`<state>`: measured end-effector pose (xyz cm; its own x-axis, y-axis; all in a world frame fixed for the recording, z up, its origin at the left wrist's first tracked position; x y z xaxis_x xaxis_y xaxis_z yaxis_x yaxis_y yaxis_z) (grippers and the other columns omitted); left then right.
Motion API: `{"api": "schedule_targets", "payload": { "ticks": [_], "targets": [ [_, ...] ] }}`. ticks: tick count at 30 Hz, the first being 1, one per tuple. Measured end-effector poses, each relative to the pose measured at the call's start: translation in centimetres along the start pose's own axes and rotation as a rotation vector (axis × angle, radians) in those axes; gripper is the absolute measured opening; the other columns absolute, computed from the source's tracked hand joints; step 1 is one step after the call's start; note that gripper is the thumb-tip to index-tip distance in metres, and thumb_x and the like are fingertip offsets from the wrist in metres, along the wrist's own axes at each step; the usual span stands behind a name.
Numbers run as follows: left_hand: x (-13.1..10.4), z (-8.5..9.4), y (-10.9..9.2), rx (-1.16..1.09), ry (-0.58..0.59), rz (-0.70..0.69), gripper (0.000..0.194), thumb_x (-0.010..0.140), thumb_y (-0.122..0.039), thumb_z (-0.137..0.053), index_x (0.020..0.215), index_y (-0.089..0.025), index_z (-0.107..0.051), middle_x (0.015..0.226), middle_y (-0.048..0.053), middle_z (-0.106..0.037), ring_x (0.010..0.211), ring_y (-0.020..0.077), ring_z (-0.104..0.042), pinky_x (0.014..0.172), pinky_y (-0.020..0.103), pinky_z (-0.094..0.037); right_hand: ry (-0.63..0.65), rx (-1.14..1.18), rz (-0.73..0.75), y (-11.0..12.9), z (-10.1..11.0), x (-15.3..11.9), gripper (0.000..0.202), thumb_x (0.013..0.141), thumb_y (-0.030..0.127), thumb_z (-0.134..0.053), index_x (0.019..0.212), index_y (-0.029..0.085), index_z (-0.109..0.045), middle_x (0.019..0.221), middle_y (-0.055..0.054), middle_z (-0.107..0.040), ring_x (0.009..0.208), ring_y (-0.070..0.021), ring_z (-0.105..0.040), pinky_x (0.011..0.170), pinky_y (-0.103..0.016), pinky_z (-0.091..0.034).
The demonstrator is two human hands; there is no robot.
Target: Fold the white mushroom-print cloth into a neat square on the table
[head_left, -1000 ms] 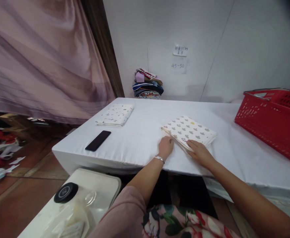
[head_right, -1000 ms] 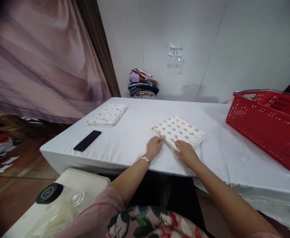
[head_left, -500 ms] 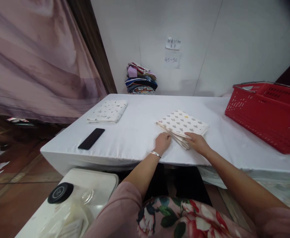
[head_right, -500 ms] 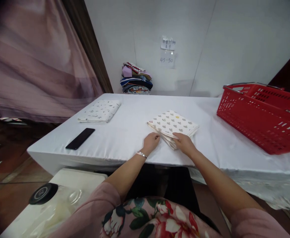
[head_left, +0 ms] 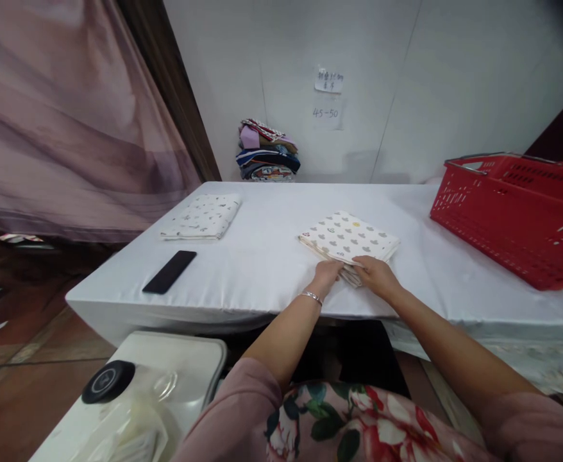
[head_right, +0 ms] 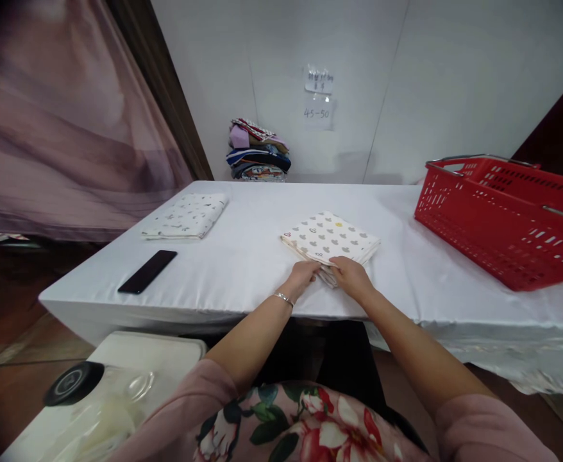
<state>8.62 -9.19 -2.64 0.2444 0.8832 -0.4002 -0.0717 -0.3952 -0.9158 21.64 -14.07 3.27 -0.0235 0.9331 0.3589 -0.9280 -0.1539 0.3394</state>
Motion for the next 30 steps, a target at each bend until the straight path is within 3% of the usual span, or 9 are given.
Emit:
{"api": "schedule_targets", "payload": {
  "ticks": [6,11,15,21,30],
  "targets": [
    [-0.3,-1.1,0.1,-0.129,0.066,0.055,0.022,0.074,-0.023,-0.062,0.061,-0.016,-0.047,0.054,-0.005,-0.045,0.038,0.0024,-0.032,0.038,0.019,-0.015,0.154,-0.147,0.074,2.2,-0.4,-0.1,0.029,0.09,0.03,-0.043,0.111,0.02,-0.06,0.107,-0.008,-0.065,0.098,-0.0206,-0.059,0.08,-0.028,-0.043],
    [-0.9,-1.4,-0.2,-0.178,0.1,0.016,0.025,0.075,-0.028,-0.061,0.059,-0.016,-0.045,0.051,-0.006,-0.042,0.038,0.0021,-0.03,0.037,0.018,-0.014,0.223,-0.335,-0.019,2.7,-0.5,0.7,0.027,0.092,0.035,-0.041,0.107,0.019,-0.058,0.098,-0.009,-0.065,0.086,-0.0209,-0.06,0.067,-0.027,-0.039],
    [-1.3,-1.0,-0.2,-0.147,0.109,-0.03,0.018,0.074,-0.022,-0.06,0.06,-0.015,-0.051,0.049,-0.005,-0.043,0.038,0.0032,-0.032,0.038,0.018,-0.017,0.228,-0.367,-0.05,2.5,-0.3,1.2,0.025,0.091,0.025,-0.037,0.1,0.021,-0.061,0.096,-0.007,-0.066,0.086,-0.0202,-0.06,0.064,-0.026,-0.038],
    [-0.7,1.2,0.2,-0.056,-0.077,-0.048,0.008,0.071,-0.014,-0.057,0.063,-0.015,-0.056,0.053,-0.004,-0.049,0.039,0.0043,-0.037,0.04,0.02,-0.022,0.183,-0.296,-0.088,1.8,0.2,1.4,0.028,0.088,0.026,-0.042,0.107,0.024,-0.063,0.105,-0.006,-0.067,0.093,-0.0213,-0.06,0.069,-0.027,-0.041],
    [-0.9,-0.2,0.8,-0.107,0.021,0.112,0.018,0.069,-0.014,-0.06,0.057,-0.015,-0.047,0.052,-0.003,-0.049,0.038,0.0042,-0.035,0.038,0.019,-0.016,0.162,-0.316,-0.06,2.0,0.2,1.5,0.026,0.088,0.026,-0.041,0.1,0.024,-0.064,0.102,-0.005,-0.068,0.09,-0.0199,-0.06,0.065,-0.025,-0.04]
  ]
}}
Point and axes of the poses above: each hand's wrist, its own x-axis towards the middle knuckle, its own z-axis out of the back of the hand, y = z × x, the point moved 8 cm from there along x, towards the middle knuckle
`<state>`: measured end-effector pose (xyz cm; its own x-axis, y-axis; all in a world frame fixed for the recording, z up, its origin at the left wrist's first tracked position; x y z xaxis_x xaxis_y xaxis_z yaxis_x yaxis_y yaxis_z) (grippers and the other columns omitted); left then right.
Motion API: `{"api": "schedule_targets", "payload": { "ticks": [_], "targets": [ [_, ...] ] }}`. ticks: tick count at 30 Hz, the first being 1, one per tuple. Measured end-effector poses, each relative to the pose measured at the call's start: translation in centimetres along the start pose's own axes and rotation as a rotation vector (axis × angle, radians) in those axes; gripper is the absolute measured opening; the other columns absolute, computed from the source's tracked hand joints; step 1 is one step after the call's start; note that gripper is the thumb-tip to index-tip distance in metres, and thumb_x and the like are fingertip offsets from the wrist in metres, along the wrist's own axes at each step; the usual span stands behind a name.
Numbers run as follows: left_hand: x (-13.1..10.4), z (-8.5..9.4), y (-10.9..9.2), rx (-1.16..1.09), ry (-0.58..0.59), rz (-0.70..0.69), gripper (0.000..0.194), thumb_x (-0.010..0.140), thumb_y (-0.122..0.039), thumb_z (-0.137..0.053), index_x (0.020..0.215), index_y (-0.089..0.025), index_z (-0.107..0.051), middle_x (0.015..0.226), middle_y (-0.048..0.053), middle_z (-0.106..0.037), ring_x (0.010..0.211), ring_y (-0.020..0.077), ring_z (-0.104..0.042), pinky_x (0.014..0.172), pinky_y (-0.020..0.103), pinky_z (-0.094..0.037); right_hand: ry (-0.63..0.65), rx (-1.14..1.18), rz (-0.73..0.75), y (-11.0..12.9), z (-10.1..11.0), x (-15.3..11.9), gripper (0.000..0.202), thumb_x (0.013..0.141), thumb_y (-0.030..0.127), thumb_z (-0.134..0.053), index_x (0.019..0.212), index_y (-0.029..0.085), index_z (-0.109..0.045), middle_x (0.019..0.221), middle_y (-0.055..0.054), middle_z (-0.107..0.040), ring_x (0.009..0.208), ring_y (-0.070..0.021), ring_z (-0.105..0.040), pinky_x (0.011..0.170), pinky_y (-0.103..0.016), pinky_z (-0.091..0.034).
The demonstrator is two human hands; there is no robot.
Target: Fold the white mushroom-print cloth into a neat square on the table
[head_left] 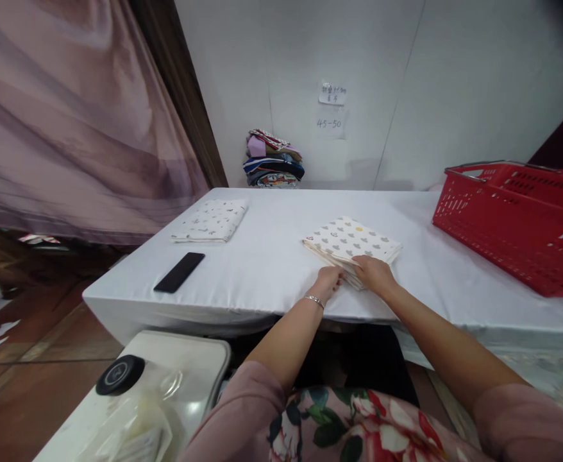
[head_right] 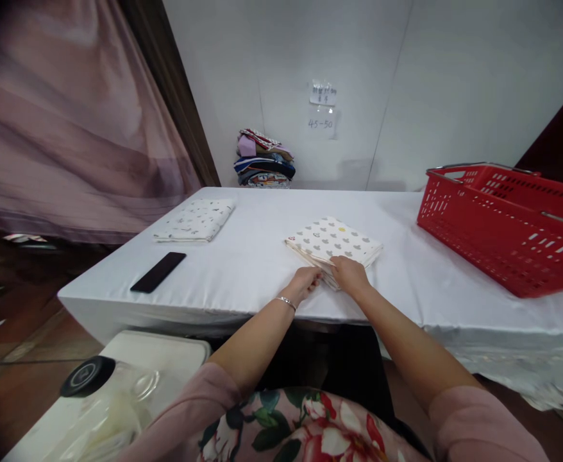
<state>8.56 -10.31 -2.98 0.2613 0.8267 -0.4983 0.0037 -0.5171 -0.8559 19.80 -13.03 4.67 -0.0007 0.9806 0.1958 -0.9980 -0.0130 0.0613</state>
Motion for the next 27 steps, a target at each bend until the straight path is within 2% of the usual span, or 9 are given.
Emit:
{"api": "schedule_targets", "payload": {
  "ticks": [6,13,16,19,23,27],
  "targets": [
    [-0.4,-1.6,0.5,-0.038,0.055,0.094,0.019,0.072,-0.013,-0.06,0.058,-0.014,-0.047,0.051,-0.003,-0.049,0.037,0.0028,-0.033,0.038,0.018,-0.014,0.003,0.002,0.019,0.1,0.0,0.1,0.024,0.09,0.027,-0.039,0.091,0.022,-0.063,0.096,-0.005,-0.068,0.085,-0.0186,-0.06,0.062,-0.025,-0.036],
    [-0.3,-2.2,0.1,-0.058,-0.046,0.06,0.022,0.07,-0.011,-0.06,0.056,-0.017,-0.045,0.042,-0.005,-0.04,0.036,0.0054,-0.032,0.037,0.02,-0.021,0.018,0.005,0.038,0.1,-0.1,0.3,0.027,0.091,0.029,-0.038,0.089,0.022,-0.064,0.095,-0.005,-0.068,0.087,-0.0193,-0.06,0.064,-0.025,-0.037],
    [-0.5,-2.1,-0.2,-0.074,-0.073,0.036,0.022,0.07,-0.011,-0.061,0.057,-0.017,-0.045,0.041,-0.007,-0.035,0.037,0.006,-0.033,0.037,0.02,-0.022,-0.01,-0.002,0.018,-0.1,0.0,0.3,0.027,0.09,0.026,-0.039,0.1,0.022,-0.064,0.102,-0.006,-0.067,0.093,-0.0202,-0.059,0.067,-0.026,-0.039],
    [-0.8,-2.0,-0.3,-0.091,-0.05,0.029,0.021,0.07,-0.013,-0.062,0.058,-0.017,-0.045,0.042,-0.007,-0.035,0.037,0.0059,-0.033,0.037,0.02,-0.022,-0.038,-0.018,-0.004,-0.2,0.0,0.2,0.031,0.09,0.025,-0.04,0.112,0.022,-0.06,0.11,-0.007,-0.064,0.098,-0.0204,-0.057,0.067,-0.026,-0.039],
    [-0.9,-1.9,-0.1,-0.104,-0.016,0.041,0.019,0.073,-0.015,-0.059,0.06,-0.017,-0.046,0.043,-0.007,-0.035,0.036,0.0054,-0.031,0.037,0.02,-0.018,0.033,-0.037,0.072,1.0,-0.7,-0.4,0.031,0.088,0.02,-0.04,0.112,0.023,-0.06,0.108,-0.006,-0.063,0.095,-0.0195,-0.057,0.064,-0.025,-0.038],
    [-0.7,-1.8,0.3,-0.113,0.001,0.048,0.021,0.075,-0.017,-0.058,0.06,-0.017,-0.044,0.042,-0.007,-0.035,0.036,0.0053,-0.032,0.037,0.019,-0.017,0.049,-0.033,0.087,1.5,-1.1,-0.9,0.032,0.088,0.016,-0.039,0.114,0.02,-0.058,0.109,-0.009,-0.061,0.095,-0.0206,-0.057,0.066,-0.027,-0.037]
  ]
}}
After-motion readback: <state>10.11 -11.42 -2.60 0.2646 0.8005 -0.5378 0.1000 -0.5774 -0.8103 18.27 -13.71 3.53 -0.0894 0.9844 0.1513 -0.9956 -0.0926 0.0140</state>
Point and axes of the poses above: each hand's wrist, its own x-axis towards the middle knuckle, its own z-axis out of the back of the hand, y = z × x, the point moved 8 cm from there along x, towards the middle knuckle
